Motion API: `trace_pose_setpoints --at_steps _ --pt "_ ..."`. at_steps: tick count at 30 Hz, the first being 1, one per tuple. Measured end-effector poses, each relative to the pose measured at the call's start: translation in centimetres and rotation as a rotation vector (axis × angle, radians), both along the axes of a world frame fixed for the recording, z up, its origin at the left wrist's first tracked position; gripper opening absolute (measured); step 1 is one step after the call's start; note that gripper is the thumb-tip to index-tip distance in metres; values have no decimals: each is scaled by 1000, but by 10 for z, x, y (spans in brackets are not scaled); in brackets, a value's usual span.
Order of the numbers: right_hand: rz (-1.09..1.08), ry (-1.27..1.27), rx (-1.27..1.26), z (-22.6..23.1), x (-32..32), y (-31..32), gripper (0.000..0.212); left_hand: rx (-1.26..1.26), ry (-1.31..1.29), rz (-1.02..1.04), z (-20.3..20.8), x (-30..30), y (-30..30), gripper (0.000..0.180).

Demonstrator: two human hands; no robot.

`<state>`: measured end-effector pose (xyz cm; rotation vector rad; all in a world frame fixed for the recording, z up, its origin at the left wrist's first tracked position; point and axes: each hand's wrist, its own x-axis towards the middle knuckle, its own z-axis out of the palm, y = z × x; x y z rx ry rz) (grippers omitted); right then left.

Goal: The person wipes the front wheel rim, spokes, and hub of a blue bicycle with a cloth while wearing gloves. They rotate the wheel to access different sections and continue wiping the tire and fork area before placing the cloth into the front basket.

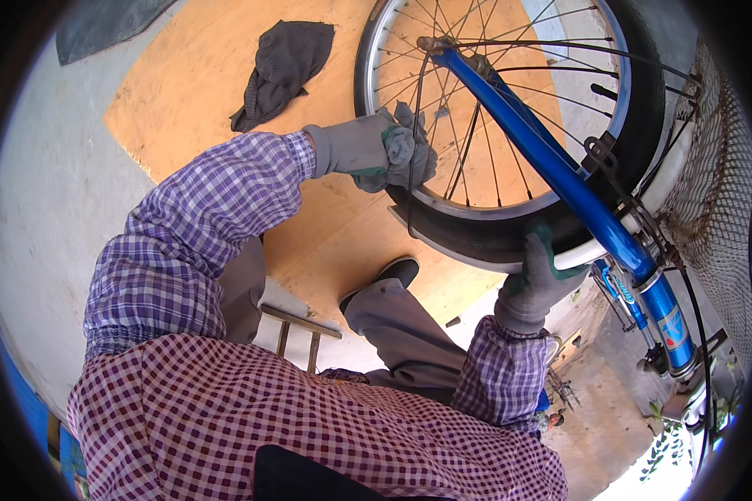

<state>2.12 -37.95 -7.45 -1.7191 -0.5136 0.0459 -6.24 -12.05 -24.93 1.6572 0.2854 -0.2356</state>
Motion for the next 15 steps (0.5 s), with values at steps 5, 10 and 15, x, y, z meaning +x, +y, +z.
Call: trace_pose_setpoints --at_steps 5,10,15 --pt "23 -67 16 -1 10 -22 39 -239 -97 85 55 -39 12 30" --pt "53 -140 -13 11 32 -35 44 -211 -421 277 110 -14 -14 45" --pt "18 5 -2 17 34 -29 72 924 -706 238 131 32 -58 44"
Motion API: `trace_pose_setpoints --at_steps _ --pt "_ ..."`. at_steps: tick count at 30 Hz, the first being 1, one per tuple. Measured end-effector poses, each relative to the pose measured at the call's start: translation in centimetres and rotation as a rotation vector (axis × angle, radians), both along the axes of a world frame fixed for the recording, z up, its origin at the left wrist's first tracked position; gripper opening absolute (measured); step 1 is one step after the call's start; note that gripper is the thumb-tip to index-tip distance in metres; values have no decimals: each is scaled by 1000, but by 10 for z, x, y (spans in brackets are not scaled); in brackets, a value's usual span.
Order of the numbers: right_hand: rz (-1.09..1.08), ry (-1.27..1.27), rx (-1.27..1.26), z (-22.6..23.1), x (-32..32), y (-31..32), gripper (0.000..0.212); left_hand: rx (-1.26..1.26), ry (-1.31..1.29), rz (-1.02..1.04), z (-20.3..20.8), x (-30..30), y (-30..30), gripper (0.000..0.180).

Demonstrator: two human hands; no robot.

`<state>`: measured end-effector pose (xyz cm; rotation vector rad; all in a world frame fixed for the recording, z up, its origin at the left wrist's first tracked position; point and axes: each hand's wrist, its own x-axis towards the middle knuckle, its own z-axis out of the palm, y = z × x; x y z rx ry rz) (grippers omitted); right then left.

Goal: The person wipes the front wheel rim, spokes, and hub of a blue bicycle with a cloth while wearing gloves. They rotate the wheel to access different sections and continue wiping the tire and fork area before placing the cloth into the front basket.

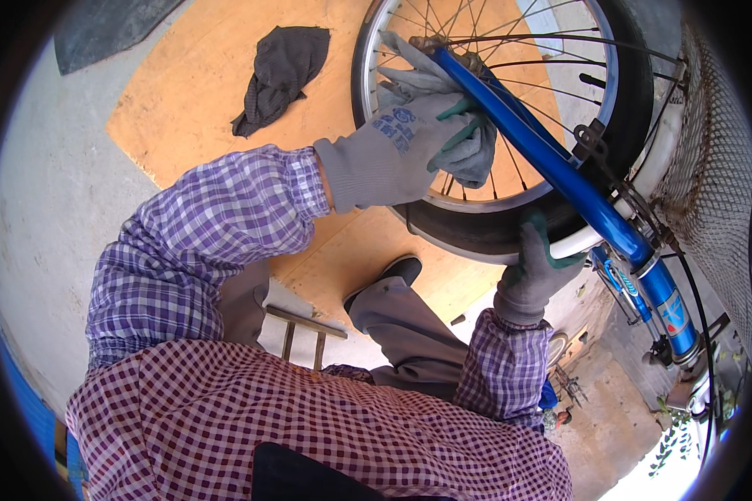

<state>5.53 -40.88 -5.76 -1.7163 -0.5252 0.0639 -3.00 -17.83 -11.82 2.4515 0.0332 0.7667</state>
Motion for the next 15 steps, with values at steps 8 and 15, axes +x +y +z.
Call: trace_pose_setpoints --at_steps 8,15 --pt "-69 16 -54 -1 -6 14 74 31 400 -150 4 49 -2 40" --pt "-75 9 -69 0 16 13 71 -625 -147 -294 -25 19 -45 40"
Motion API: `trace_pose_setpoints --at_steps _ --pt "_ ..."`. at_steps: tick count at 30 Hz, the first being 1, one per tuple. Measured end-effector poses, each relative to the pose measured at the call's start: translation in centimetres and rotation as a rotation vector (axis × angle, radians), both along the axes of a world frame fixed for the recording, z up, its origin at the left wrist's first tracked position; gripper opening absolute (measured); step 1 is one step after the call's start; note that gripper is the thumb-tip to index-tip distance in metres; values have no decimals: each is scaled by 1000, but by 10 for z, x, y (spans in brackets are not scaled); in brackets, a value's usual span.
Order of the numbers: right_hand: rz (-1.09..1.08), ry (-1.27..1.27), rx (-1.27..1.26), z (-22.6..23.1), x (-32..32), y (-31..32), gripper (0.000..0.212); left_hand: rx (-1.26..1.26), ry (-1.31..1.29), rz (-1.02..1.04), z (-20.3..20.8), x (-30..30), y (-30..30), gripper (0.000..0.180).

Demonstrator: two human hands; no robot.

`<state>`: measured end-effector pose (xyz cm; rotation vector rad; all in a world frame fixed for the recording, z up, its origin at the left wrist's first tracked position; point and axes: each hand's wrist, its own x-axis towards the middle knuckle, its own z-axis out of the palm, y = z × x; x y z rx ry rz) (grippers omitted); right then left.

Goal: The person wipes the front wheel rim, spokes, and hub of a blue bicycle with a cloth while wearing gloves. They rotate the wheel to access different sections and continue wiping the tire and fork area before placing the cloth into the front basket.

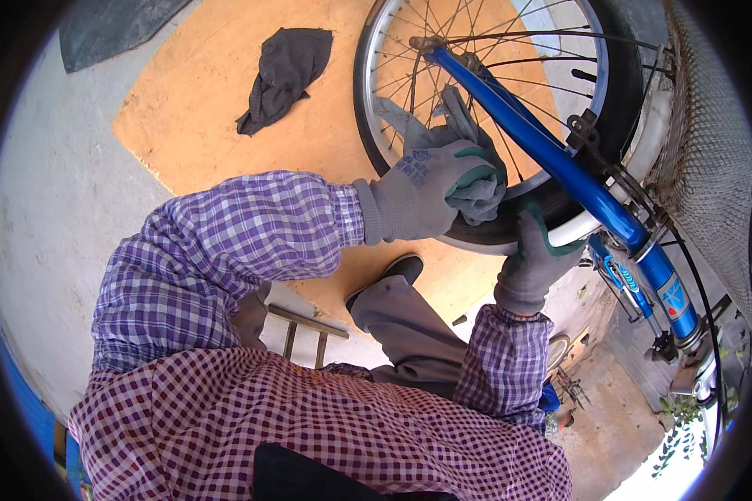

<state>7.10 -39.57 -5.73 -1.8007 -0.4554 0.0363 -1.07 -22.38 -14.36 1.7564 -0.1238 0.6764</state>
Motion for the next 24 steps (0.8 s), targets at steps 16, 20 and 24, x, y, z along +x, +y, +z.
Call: trace_pose_setpoints --at_steps 16,20,24 --pt "-14 -37 -4 36 -17 8 56 -752 -41 211 59 -41 122 44" --pt "21 -205 -44 123 -64 -13 45 -587 -238 198 166 -44 131 49" --pt "41 -225 -24 172 -104 -18 39 33 -318 194 214 -36 137 46"
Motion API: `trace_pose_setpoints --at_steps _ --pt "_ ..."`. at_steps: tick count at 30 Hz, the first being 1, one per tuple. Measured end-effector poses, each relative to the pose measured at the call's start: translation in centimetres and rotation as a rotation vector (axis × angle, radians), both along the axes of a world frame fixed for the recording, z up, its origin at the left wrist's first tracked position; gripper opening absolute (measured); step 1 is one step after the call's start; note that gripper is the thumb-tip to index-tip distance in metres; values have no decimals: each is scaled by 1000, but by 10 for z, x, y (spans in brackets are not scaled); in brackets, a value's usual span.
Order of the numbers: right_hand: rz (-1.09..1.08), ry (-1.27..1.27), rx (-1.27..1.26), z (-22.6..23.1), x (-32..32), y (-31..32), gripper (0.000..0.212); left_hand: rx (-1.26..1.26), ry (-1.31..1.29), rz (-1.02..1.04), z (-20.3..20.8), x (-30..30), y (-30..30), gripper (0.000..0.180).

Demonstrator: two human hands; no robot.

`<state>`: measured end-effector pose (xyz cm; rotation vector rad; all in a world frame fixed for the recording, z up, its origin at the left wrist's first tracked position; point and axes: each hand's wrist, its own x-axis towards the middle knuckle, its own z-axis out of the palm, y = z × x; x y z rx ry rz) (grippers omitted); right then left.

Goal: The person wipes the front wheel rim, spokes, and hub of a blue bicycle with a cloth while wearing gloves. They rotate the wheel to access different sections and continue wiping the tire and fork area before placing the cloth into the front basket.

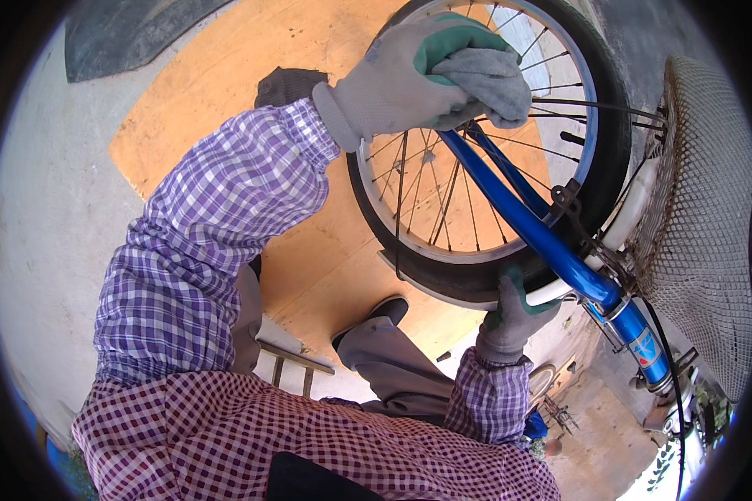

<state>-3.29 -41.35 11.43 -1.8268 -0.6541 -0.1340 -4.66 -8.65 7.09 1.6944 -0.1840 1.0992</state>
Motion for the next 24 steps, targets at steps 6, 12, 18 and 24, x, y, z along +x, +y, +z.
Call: trace_pose_setpoints --at_steps 6,12,18,24 --pt "79 153 -18 -111 23 78 59 69 625 351 -113 23 94 46" --pt "2 252 64 -126 46 68 75 6 688 478 -148 67 108 48" --pt "-10 66 29 -102 53 55 47 -382 634 353 -133 35 124 45" --pt "-6 138 65 -115 57 69 50 -123 324 164 -137 25 89 53"
